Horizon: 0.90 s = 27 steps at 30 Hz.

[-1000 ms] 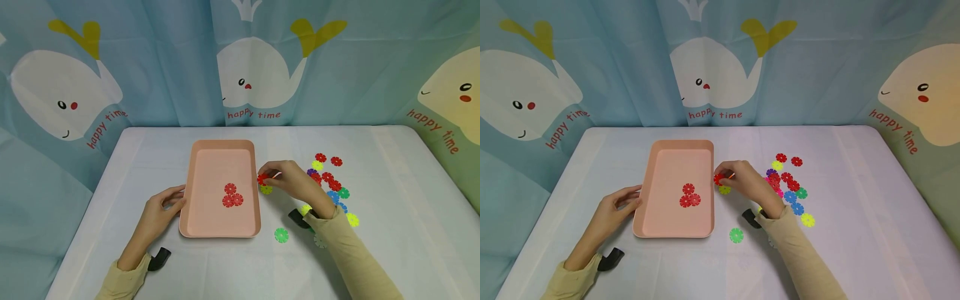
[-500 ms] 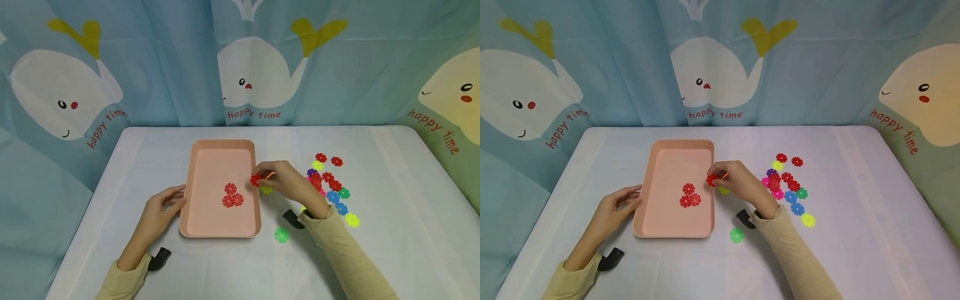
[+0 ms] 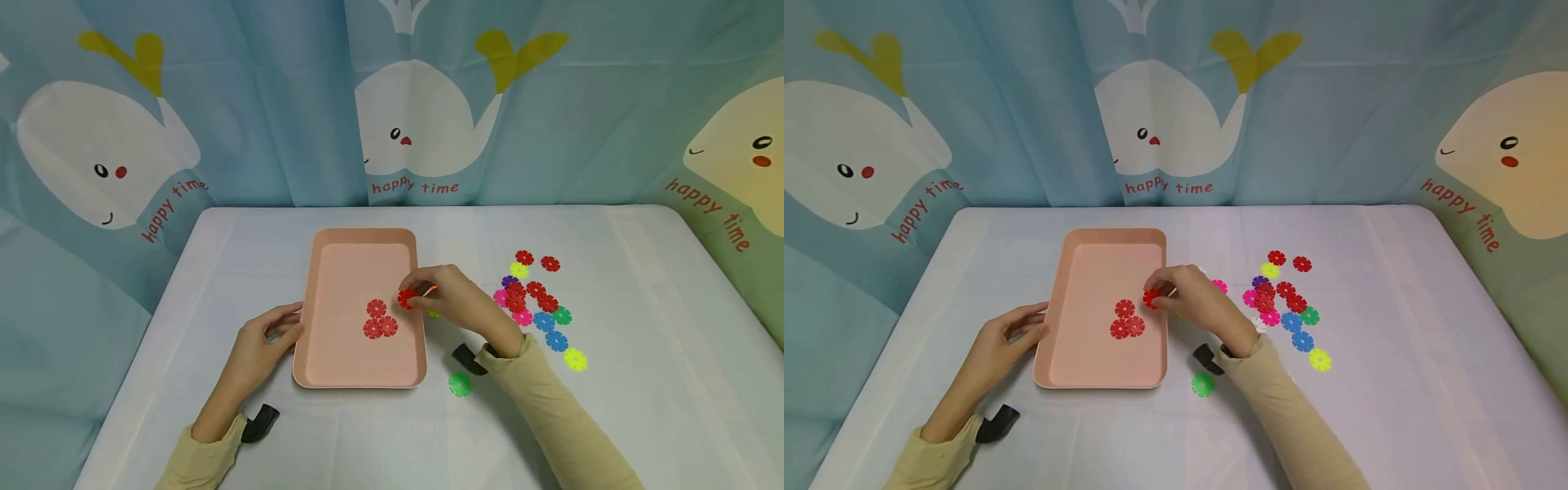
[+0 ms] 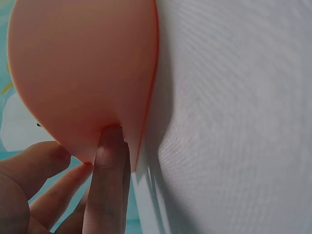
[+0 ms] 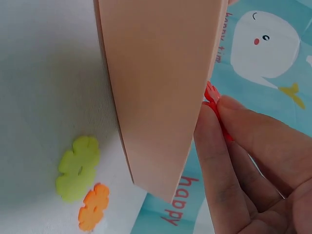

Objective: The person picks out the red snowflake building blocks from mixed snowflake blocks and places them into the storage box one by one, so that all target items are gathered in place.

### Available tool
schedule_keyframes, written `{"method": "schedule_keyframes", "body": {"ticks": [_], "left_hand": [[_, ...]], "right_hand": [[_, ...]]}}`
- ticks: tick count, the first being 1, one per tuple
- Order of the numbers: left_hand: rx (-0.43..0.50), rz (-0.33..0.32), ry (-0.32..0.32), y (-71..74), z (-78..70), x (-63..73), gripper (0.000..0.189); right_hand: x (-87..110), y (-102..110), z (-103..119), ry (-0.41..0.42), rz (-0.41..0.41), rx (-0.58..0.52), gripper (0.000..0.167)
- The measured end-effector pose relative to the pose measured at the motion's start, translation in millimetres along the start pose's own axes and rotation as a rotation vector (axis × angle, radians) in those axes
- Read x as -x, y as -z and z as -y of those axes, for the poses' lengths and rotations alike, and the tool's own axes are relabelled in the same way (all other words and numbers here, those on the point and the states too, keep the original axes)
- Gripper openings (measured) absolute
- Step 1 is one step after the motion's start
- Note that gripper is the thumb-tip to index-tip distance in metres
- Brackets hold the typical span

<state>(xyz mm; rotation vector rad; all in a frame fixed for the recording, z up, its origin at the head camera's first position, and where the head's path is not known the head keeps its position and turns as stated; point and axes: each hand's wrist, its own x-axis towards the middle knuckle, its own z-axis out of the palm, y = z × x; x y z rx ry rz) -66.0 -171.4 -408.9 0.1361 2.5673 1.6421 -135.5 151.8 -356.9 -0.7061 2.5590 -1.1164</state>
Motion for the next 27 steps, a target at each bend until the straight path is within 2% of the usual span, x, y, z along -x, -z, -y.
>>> {"method": "schedule_keyframes", "body": {"ticks": [15,27], "left_hand": [[0.043,0.009,0.011,-0.5,1.5,-1.4,0.04],[0.046,0.009,0.005,-0.1,1.4,-1.5,0.04]], "right_hand": [[-9.7,-10.7,-0.2,0.081,0.009,0.05,0.018],[-19.9,-20.4,-0.6,0.071,0.039,0.017,0.016]]}}
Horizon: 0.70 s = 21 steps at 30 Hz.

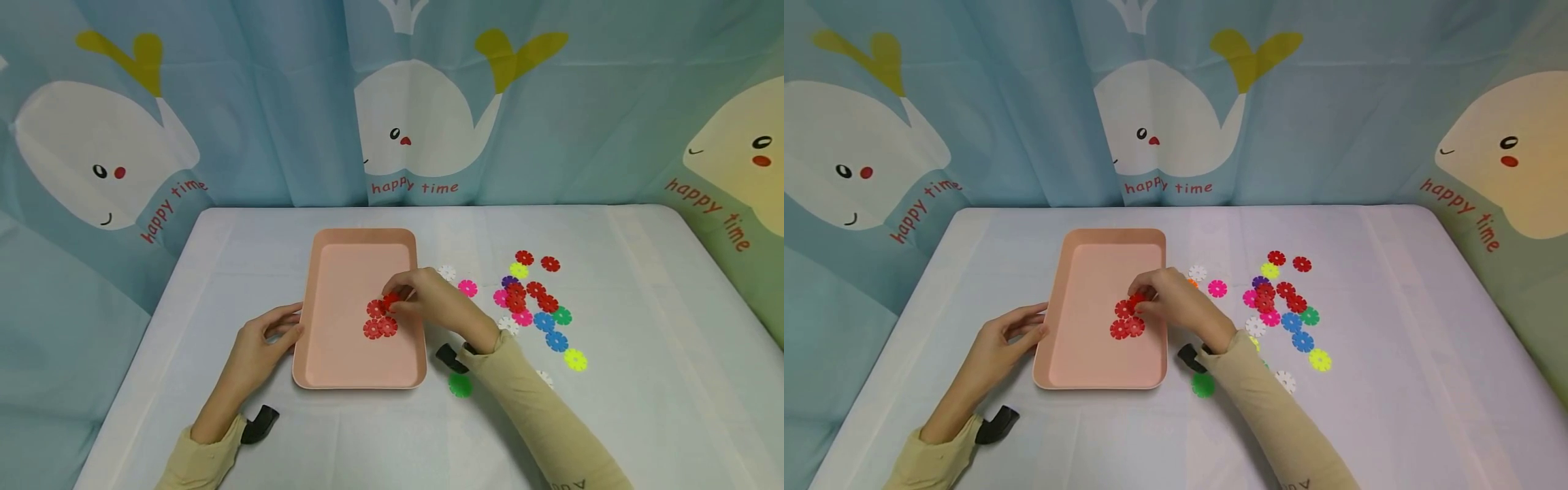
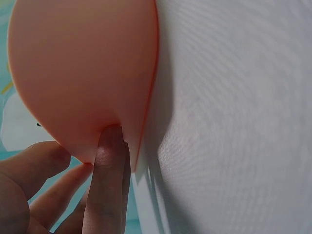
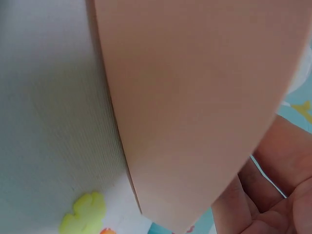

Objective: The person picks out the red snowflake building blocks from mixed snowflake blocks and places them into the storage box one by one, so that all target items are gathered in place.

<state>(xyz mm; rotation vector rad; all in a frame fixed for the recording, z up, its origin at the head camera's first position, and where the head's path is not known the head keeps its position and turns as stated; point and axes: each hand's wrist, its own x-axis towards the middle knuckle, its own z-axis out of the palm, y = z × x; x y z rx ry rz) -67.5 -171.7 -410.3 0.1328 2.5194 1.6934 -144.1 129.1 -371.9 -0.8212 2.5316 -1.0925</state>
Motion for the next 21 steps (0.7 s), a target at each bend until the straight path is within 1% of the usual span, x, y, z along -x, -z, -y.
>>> {"method": "schedule_keyframes", "body": {"ticks": [14,21], "left_hand": [[-0.006,-0.001,0.004,0.7,-0.4,0.8,0.041],[-0.007,-0.006,0.001,-0.1,0.1,0.5,0.04]], "right_hand": [[-6.7,-5.9,-1.3,-0.007,0.043,-0.02,0.014],[-10.3,-7.7,-0.4,-0.029,0.058,0.011,0.016]]}}
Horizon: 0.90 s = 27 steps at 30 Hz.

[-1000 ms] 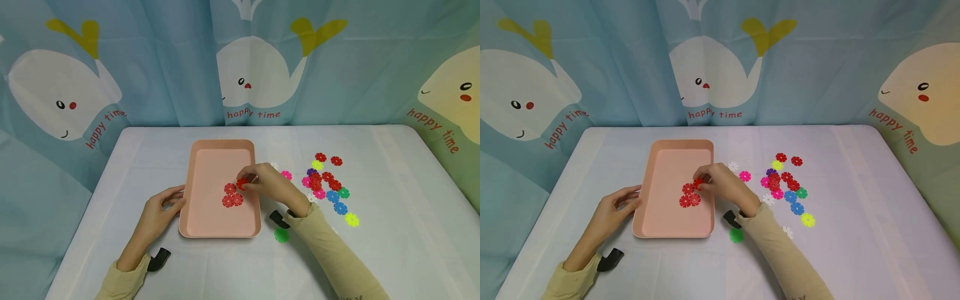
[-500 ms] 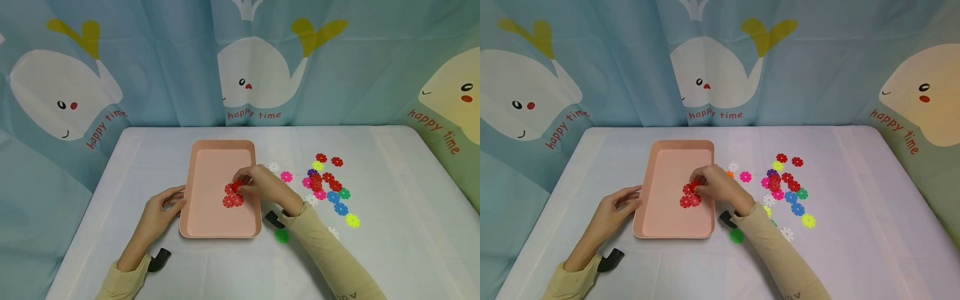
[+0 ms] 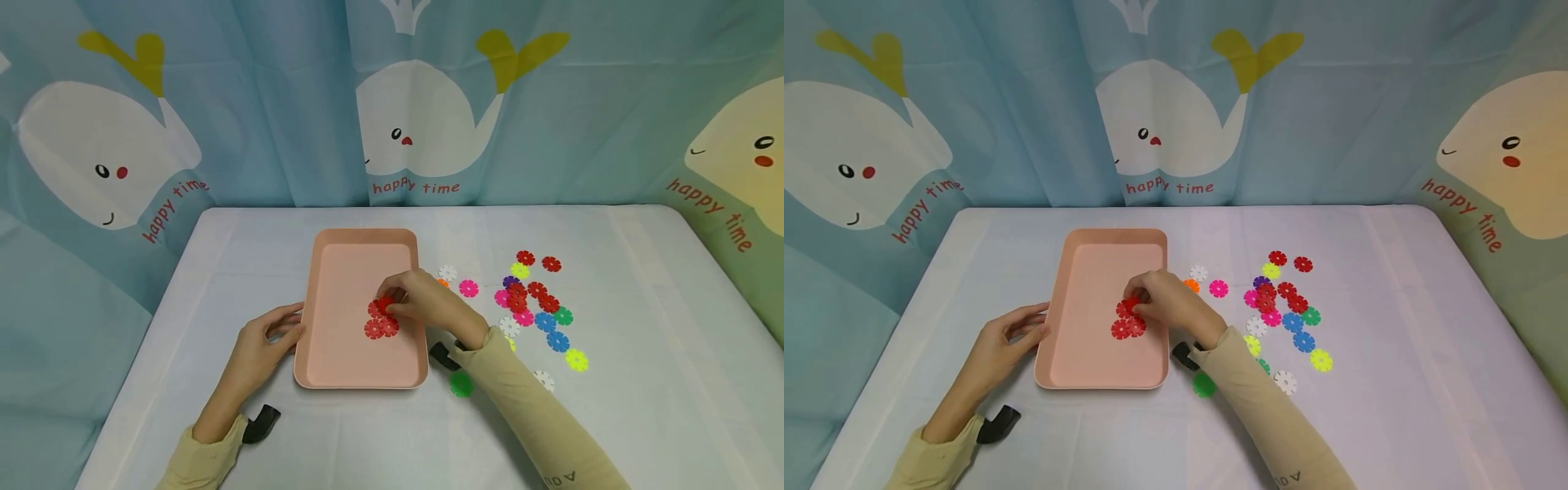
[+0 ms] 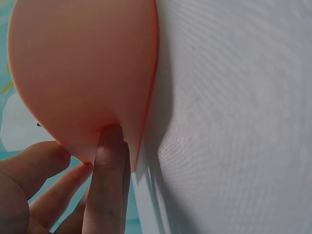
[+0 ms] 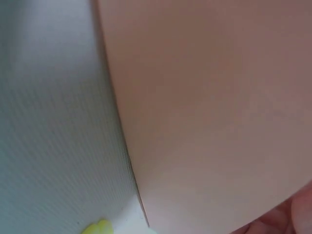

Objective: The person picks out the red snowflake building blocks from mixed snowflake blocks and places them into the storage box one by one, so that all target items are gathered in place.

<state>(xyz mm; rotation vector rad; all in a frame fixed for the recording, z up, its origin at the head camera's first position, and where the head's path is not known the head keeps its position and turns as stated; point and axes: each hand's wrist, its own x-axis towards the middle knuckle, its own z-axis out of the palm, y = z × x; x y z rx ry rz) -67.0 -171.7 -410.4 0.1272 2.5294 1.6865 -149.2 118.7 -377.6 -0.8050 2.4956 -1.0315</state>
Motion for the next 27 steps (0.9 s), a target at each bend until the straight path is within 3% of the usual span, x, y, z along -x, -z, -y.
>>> {"method": "schedule_keyframes", "body": {"ticks": [16,27], "left_hand": [[-0.032,-0.008,-0.011,-1.3,-0.1,-1.2,0.039],[-0.019,-0.008,-0.003,-1.0,0.3,-0.8,0.039]], "right_hand": [[-1.7,-1.4,0.9,-0.021,0.031,0.095,0.021],[3.1,-0.4,7.0,-0.023,0.024,0.101,0.031]]}}
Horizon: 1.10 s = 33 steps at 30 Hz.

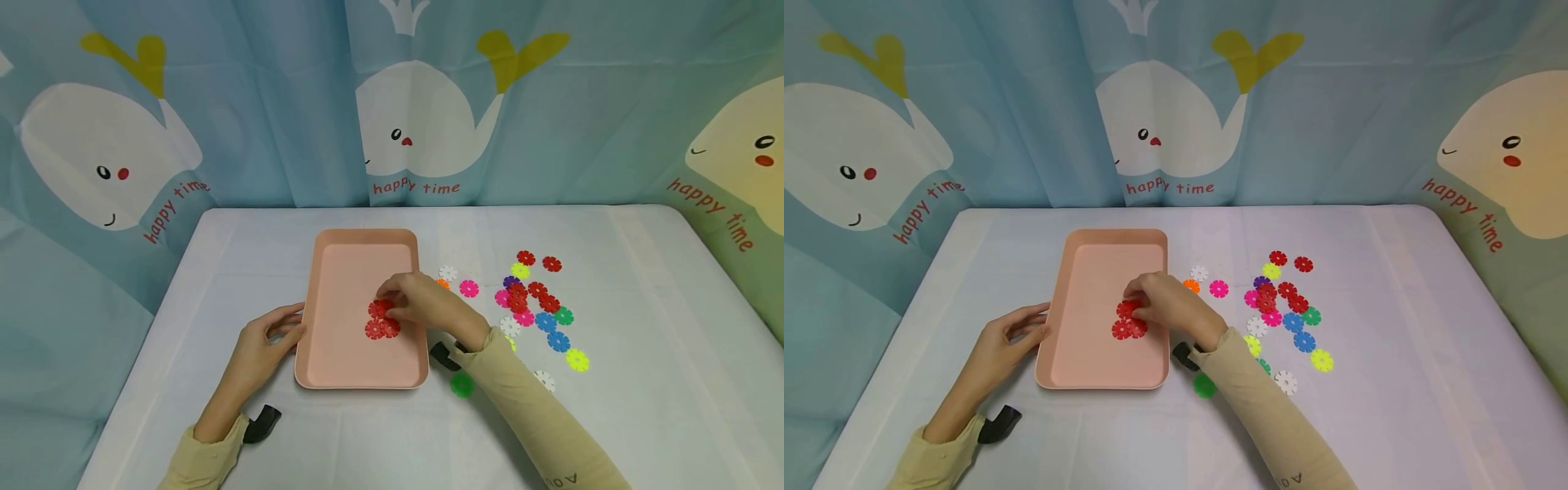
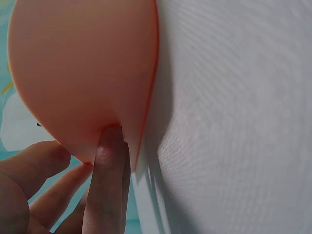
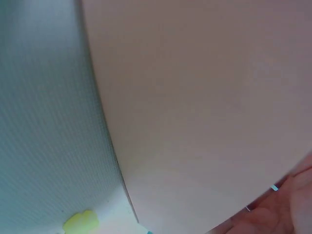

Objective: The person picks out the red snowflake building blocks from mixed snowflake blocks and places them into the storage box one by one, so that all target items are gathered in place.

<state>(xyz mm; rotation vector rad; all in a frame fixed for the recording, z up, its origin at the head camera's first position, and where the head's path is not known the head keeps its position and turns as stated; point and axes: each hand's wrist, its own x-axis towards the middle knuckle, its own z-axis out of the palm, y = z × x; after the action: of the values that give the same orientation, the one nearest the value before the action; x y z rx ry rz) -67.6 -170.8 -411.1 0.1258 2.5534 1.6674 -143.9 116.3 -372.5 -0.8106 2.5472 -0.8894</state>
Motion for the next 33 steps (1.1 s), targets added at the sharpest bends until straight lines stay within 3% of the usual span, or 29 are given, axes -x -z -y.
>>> {"method": "schedule_keyframes", "body": {"ticks": [21,33], "left_hand": [[0.011,0.002,0.0,0.3,0.5,0.3,0.04],[0.012,0.005,-0.001,0.4,-0.5,1.3,0.04]], "right_hand": [[13.7,4.2,2.3,0.076,-0.019,-0.044,0.029],[27.9,13.9,4.3,0.082,-0.039,-0.01,0.032]]}}
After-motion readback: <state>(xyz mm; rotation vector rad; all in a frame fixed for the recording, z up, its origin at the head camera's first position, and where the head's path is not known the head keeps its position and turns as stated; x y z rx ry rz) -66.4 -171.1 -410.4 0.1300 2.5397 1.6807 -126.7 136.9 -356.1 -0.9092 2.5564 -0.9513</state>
